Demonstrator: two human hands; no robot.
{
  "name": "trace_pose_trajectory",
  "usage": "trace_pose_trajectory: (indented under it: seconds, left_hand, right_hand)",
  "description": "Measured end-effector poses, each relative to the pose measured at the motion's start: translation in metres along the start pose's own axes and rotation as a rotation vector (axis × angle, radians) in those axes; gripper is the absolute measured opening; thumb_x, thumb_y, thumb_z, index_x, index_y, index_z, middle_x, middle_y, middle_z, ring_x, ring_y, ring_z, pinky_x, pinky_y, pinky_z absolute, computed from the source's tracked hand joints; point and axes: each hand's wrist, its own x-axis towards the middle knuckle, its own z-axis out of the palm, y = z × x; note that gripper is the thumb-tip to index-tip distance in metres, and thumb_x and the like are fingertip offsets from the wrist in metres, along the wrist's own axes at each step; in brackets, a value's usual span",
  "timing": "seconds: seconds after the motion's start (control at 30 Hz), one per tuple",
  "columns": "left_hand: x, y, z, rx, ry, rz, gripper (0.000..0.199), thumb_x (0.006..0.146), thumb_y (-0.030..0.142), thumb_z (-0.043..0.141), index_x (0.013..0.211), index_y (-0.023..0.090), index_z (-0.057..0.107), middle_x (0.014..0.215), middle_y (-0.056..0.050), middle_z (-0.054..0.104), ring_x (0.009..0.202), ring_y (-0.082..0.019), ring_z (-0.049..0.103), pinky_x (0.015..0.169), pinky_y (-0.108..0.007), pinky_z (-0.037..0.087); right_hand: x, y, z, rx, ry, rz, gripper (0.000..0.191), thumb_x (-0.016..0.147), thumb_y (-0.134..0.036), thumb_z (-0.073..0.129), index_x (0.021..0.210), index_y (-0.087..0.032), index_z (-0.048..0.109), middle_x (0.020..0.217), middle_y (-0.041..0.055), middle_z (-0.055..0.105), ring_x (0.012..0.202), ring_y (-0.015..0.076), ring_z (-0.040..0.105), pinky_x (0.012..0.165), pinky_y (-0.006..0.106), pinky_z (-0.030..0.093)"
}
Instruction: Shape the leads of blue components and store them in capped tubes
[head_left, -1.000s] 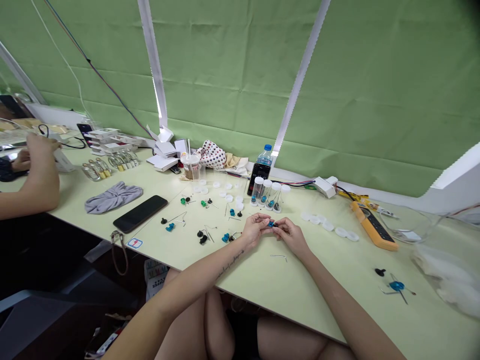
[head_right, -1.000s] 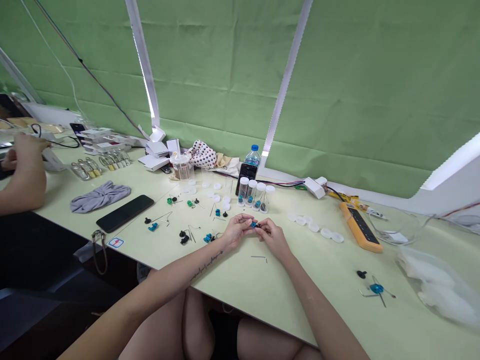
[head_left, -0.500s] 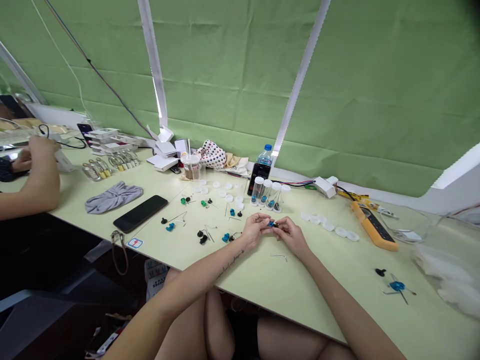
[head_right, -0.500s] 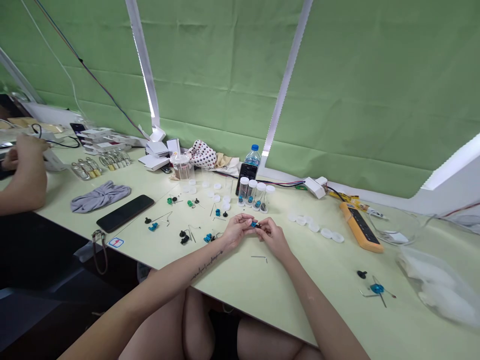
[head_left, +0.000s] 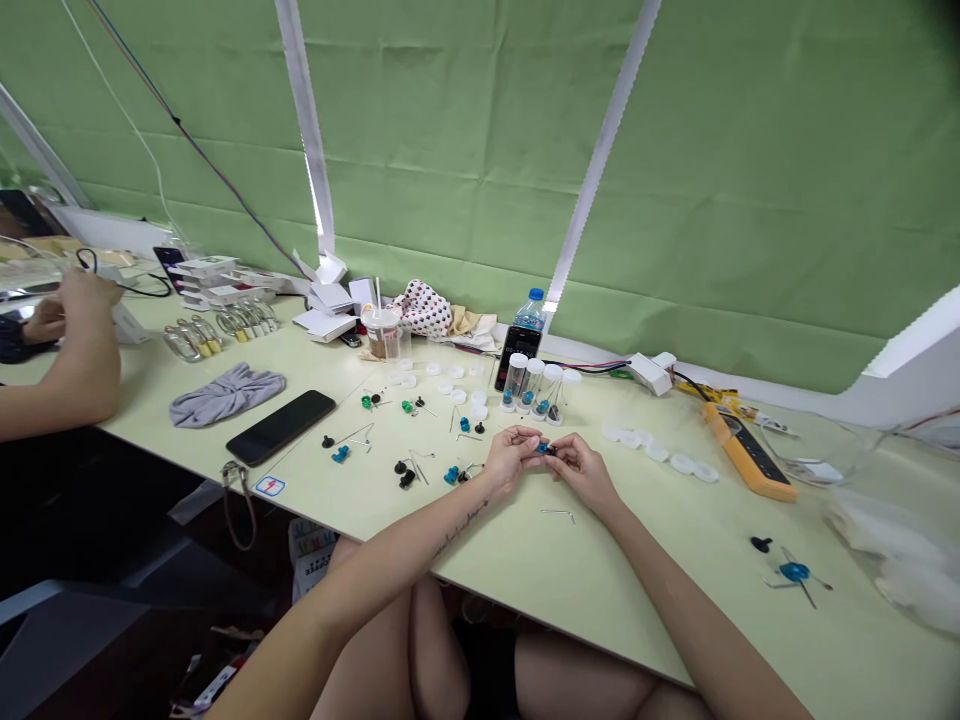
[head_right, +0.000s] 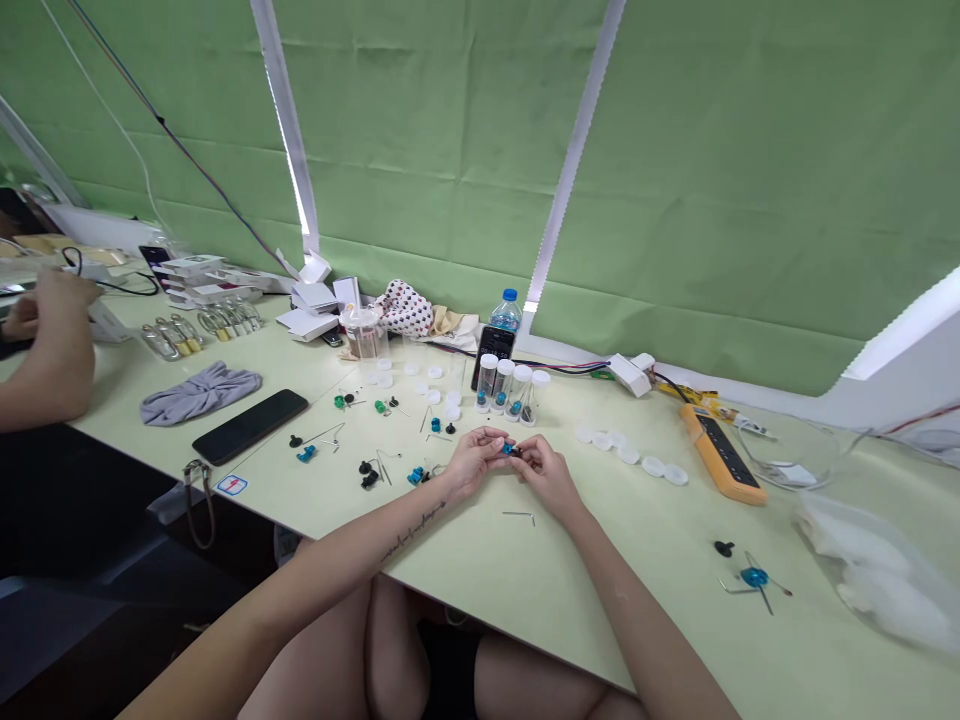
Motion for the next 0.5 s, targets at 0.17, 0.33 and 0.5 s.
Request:
trace_pose_trajectory:
  seconds: [0.17, 0.33, 0.5]
  left_hand:
    - [0.0014, -0.0024, -0.0022, 0.003, -0.02, 0.011, 0.027, 0.068, 0.023, 0.072, 0.087, 0.009, 0.057, 0.088, -0.012, 0.066, 0.072, -0.016, 0.064, 0.072, -0.034, 0.054]
    - [0.0019, -0.0032, -0.0024, -0.006, -0.022, 0.013, 0.027, 0.068, 0.022, 0.072, 0.087, 0.009, 0.058, 0.087, -0.012, 0.066, 0.074, -0.017, 0.064, 0.073, -0.036, 0.054]
    - [0.0009, -0.0011, -0.0008, -0.002, -0.002, 0.003, 0.025, 0.069, 0.021, 0.071, 0.087, 0.009, 0.058, 0.088, -0.012, 0.066, 0.07, -0.015, 0.064, 0.067, -0.03, 0.054]
  right_hand:
    - [-0.0004, -0.0014, -0.0004, 0.032, -0.016, 0.017, 0.032, 0.079, -0.05, 0.056, 0.088, -0.021, 0.048, 0.067, 0.0018, 0.062, 0.055, 0.0157, 0.059, 0.055, 0.031, 0.051]
    - [-0.0006, -0.0039, -0.0005, 0.046, -0.023, 0.014, 0.03, 0.08, -0.049, 0.055, 0.087, -0.021, 0.049, 0.066, 0.0018, 0.063, 0.053, 0.015, 0.058, 0.054, 0.03, 0.05]
    - [-0.0008, -0.0031, -0.0007, 0.024, 0.002, -0.012, 0.032, 0.077, -0.049, 0.059, 0.092, -0.022, 0.048, 0.065, -0.001, 0.06, 0.053, 0.0151, 0.059, 0.055, 0.03, 0.05]
